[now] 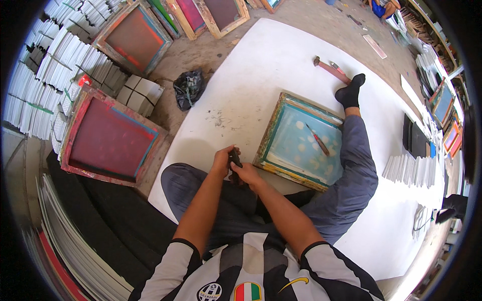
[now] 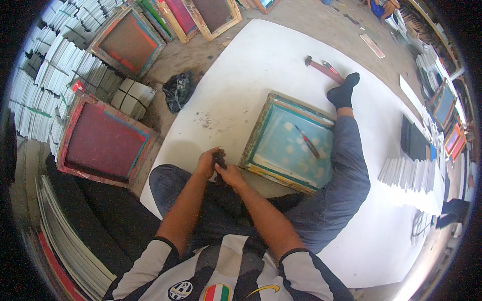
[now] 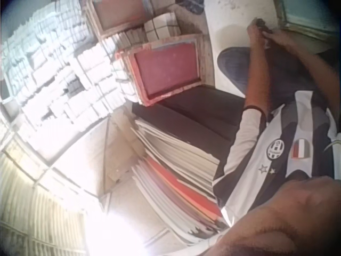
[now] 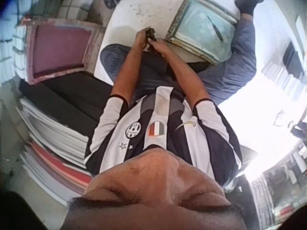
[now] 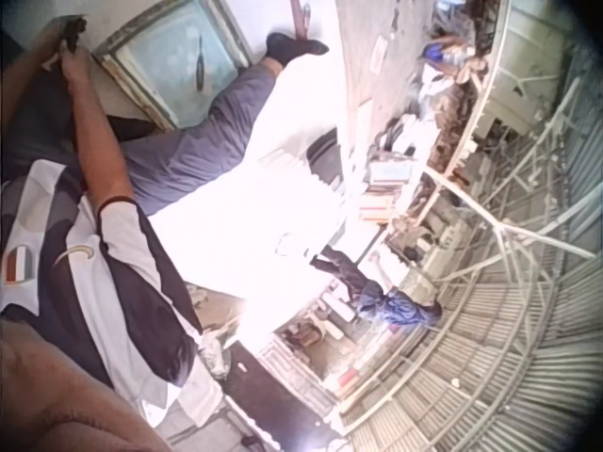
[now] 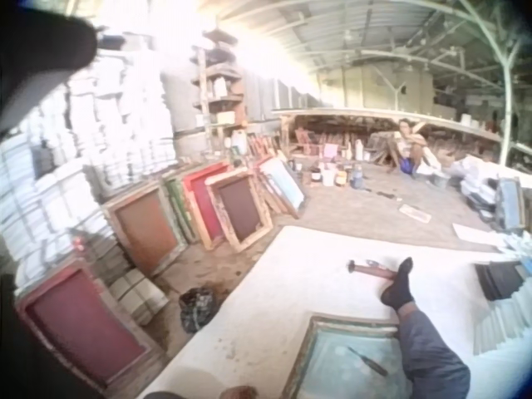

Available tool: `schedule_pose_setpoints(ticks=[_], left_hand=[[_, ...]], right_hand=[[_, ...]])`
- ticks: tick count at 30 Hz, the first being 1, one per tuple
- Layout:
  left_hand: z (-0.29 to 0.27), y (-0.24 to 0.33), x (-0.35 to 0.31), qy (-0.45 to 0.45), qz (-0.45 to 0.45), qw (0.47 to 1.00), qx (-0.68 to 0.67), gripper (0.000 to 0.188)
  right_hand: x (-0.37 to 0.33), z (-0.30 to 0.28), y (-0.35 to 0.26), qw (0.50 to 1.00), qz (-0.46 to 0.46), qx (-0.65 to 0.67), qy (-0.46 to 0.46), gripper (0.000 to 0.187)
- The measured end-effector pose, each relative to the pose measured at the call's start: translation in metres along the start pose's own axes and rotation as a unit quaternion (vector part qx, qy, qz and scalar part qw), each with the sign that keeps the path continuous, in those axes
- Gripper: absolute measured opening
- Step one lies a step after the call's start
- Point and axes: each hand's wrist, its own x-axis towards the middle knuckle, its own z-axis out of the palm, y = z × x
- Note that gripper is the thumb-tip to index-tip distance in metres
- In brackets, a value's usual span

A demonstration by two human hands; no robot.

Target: The person sits on the floor and uses pliers to pick up small debris and wood shavings from the edge of a wooden frame. They then sweep the collected debris into a pile and transfer it into a black plastic bag.

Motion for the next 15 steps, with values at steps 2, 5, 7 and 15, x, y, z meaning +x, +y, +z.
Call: schedule_pose_setpoints(ticks=[2, 5, 7, 15], left_hand=[[0.006, 0.008, 0.003, 0.051, 0.044, 0.996, 0.058, 0.036], [0.018, 0.025, 0.0, 0.146, 0.123, 0.945, 0.266, 0.04], [0.023, 0.03, 0.003, 0.221, 0.159, 0.863, 0.425, 0.032], [0.11, -0.019, -0.026, 0.07, 0.5, 0.606, 0.614, 0.017]], right_hand=[[0.006, -0.012, 0.003, 0.998, 0.019, -0.011, -0.056, 0.049], [-0.009, -0.028, -0.007, 0.995, 0.044, 0.037, -0.075, 0.05], [-0.028, -0.038, -0.017, 0.993, 0.047, 0.086, -0.061, 0.051], [-0.062, -0.125, -0.024, 0.953, -0.054, 0.26, 0.144, 0.045]])
